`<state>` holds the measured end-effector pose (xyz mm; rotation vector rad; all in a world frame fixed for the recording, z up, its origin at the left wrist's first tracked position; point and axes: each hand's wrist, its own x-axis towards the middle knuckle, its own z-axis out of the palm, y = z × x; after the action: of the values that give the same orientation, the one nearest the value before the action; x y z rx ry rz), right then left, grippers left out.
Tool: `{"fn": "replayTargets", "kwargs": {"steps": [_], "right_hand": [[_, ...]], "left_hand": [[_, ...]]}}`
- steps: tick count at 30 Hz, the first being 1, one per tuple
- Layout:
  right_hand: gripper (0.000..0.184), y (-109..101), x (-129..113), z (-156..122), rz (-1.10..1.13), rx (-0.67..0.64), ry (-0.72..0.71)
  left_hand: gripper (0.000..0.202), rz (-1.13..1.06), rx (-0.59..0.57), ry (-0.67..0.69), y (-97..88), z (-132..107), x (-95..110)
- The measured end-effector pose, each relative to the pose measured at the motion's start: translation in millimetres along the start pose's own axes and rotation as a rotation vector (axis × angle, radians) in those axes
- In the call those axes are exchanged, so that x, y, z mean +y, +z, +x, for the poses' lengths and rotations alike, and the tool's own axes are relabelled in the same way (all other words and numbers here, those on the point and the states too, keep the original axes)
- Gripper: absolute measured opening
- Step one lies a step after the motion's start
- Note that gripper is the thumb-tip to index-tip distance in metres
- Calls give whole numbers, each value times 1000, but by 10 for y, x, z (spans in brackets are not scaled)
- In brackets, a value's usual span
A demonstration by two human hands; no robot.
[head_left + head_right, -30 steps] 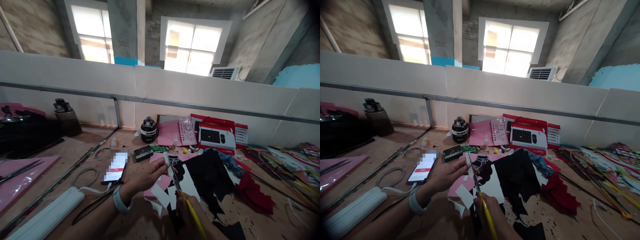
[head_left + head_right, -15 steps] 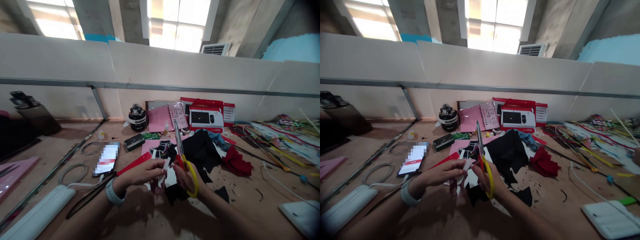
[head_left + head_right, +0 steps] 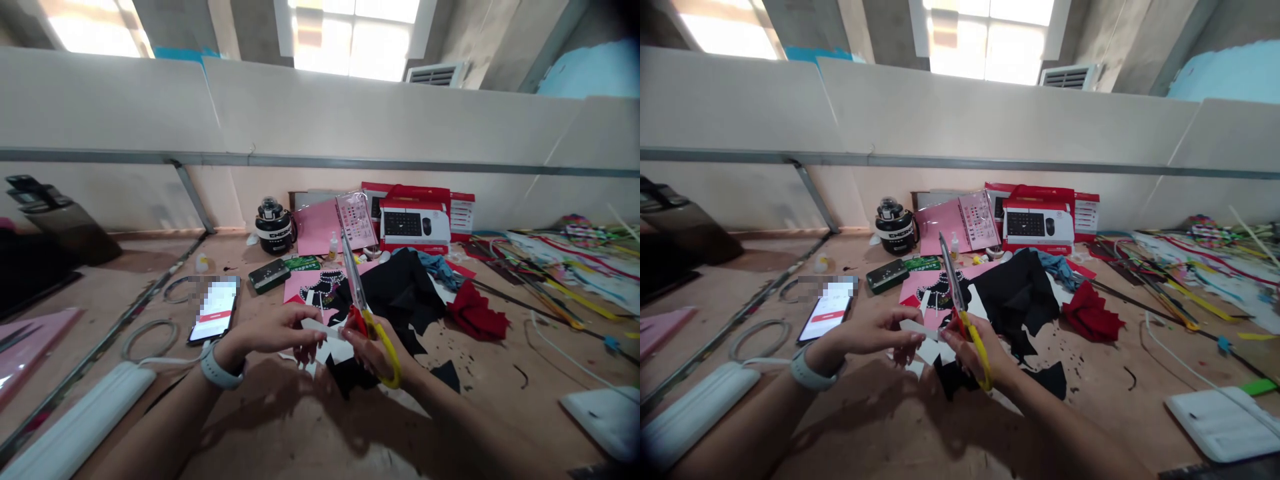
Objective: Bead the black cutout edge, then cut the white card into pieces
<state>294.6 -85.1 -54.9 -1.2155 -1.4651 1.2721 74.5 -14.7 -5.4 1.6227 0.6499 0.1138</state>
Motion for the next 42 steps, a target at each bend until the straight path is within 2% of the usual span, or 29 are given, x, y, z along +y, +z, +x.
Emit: {"fn": "replayTargets", "kwargs": {"steps": [4,8,14,19,23,27,30,33,37,42], "right_hand": [[29,30,94,0,23,-34,7],[31,86,161,-28,45,7,21],[34,180,117,-69,234,-22,-22],[32,217,94,-53,317,51,-53],[33,203,84,-44,279,37,-57],[47,150,87,-57,195,-64,-27],[62,100,64,-87,116,-216,-82],[67,63,6,-124,-21,-334,-147],[68,48,-60,-154,-146,-361,-167],[63,64,-131,-146,-207,-339,-150]], "left_hand": [[31,16,22,49,-47,-15,-39],[32,-37,19,76,-28,22,-72],[32,-136,185,166,73,98,-49],[32,-200,238,179,160,145,-13],[32,-200,255,180,169,161,-26],[29,-152,294,263,35,108,-55],[25,-145,392,367,-132,2,-53],[22,-111,462,405,-271,-133,-22],[21,-77,527,427,-353,-261,17],[22,-59,521,457,-358,-301,39]]}}
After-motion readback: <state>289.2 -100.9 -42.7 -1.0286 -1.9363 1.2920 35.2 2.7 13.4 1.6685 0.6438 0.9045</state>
